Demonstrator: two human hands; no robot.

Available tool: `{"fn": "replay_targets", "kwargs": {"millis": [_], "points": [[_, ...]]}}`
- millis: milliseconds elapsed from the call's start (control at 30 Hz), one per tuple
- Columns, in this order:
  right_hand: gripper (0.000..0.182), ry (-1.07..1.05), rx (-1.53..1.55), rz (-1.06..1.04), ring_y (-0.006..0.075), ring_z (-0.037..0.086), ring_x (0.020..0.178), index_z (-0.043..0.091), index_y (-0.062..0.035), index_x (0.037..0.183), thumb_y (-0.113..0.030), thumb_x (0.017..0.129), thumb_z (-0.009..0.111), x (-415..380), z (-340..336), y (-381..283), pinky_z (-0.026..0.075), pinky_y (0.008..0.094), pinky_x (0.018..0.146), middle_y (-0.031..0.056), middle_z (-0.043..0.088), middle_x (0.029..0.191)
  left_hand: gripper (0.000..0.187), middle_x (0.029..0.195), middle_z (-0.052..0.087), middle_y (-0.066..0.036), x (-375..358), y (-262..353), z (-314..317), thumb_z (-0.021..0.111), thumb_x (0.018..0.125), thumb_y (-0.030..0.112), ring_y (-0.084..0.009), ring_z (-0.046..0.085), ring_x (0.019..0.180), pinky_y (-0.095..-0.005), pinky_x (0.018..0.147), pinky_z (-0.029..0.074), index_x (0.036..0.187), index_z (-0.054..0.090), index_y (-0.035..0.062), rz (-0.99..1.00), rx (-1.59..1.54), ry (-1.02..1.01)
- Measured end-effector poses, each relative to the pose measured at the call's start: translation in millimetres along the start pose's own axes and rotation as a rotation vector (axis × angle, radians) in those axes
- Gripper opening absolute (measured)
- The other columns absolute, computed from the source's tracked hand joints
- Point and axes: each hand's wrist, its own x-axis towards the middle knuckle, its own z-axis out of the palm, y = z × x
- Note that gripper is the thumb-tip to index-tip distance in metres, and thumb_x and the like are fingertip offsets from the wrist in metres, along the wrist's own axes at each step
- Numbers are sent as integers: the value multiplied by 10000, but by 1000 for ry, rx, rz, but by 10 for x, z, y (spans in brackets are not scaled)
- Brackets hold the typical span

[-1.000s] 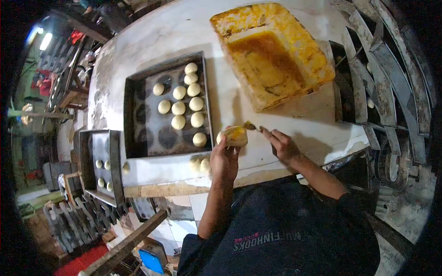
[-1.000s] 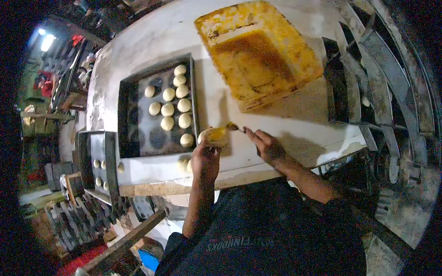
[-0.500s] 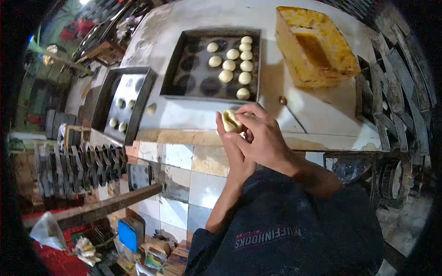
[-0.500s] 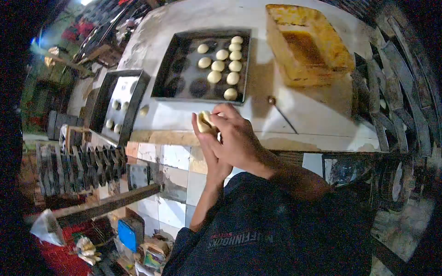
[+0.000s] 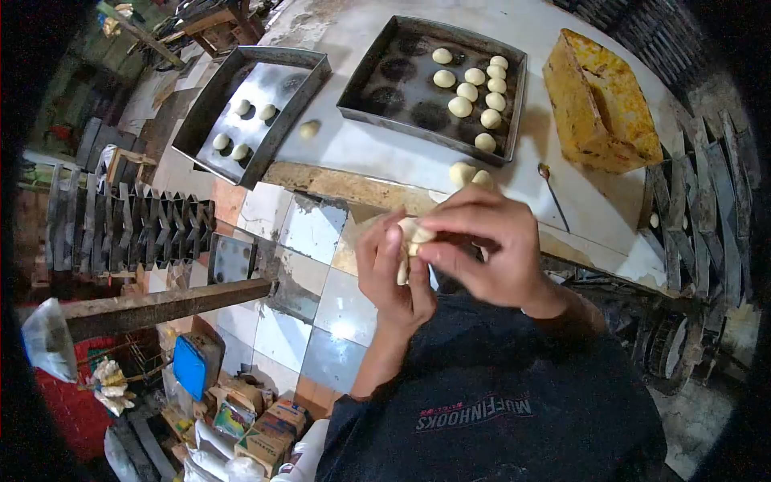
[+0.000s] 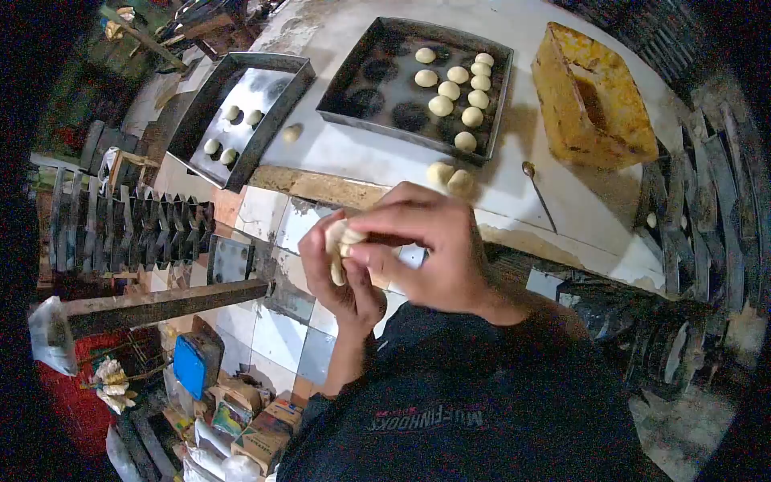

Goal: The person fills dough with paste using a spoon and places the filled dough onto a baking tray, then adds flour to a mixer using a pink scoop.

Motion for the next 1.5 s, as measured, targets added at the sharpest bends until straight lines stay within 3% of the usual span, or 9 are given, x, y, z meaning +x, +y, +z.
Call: {"fn": "replay_targets", "kwargs": {"millis": [167,267,367,567,767,967,1133,1367,1500], "points": [[322,3,-178,-99,213,663,765,692,12,979,-79,693,811,359,16,140,547,303,667,129,661,953,672,1161,504,-166,429,-92,39,707,790,126,-282,511,1072,-340,887,450,1405,442,86,-45,348,-236],[239,58,-91,-188,195,638,722,706,-27,910,-64,695,803,720,-75,383,501,282,591,71,668,856,546,1258,441,-129,539,-450,144,598,884,345,-259,476,1117,-374,944,403,1274,464,-13,-653,-464,-72],[183,28,101,221,194,642,753,708,-37,806,-54,658,815,1101,-277,377,514,305,633,67,652,834,508,1135,414,-140,874,-659,276,280,986,538,-261,435,1058,-435,990,345,969,568,120,-387,-921,-53],[317,78,150,-144,211,682,810,709,-12,1004,-29,696,783,1420,-114,834,553,272,673,151,666,1011,342,1073,413,-125,1511,-1010,406,640,878,453,-245,428,951,-377,819,398,994,596,134,-132,-440,-11],[322,208,265,-208,250,694,894,698,-84,1051,6,744,737,1848,360,1208,567,324,804,116,700,990,985,1211,425,-116,1875,-1450,394,871,636,478,-208,477,960,-364,803,425,1346,366,18,-320,-632,7],[135,-247,75,64,329,646,886,678,-6,922,-111,838,657,2356,999,1659,509,405,750,194,636,992,324,713,600,-74,2168,-2307,-286,765,788,292,-228,581,670,-356,677,487,675,572,57,-501,-244,-13],[379,-181,-160,-155,384,566,1112,576,71,1175,-76,831,633,2938,1716,1698,482,421,936,244,528,1254,234,803,616,-69,1998,-3158,-929,709,736,129,-242,623,744,-348,654,492,934,627,35,-886,-311,-321],[143,-300,107,37,284,631,863,619,7,982,-109,917,567,3658,2657,2499,508,358,737,155,623,930,377,819,520,41,2521,-3732,-1572,778,684,31,-74,494,699,-231,641,433,1024,622,-14,-1187,-292,-588],[288,-215,-213,48,330,593,1026,592,-5,1140,-199,928,568,4294,3171,3489,476,417,870,201,611,1102,668,824,439,57,2567,-3806,-2093,779,741,2,-37,458,702,-169,619,386,1346,496,17,-1194,-327,-35]]}}
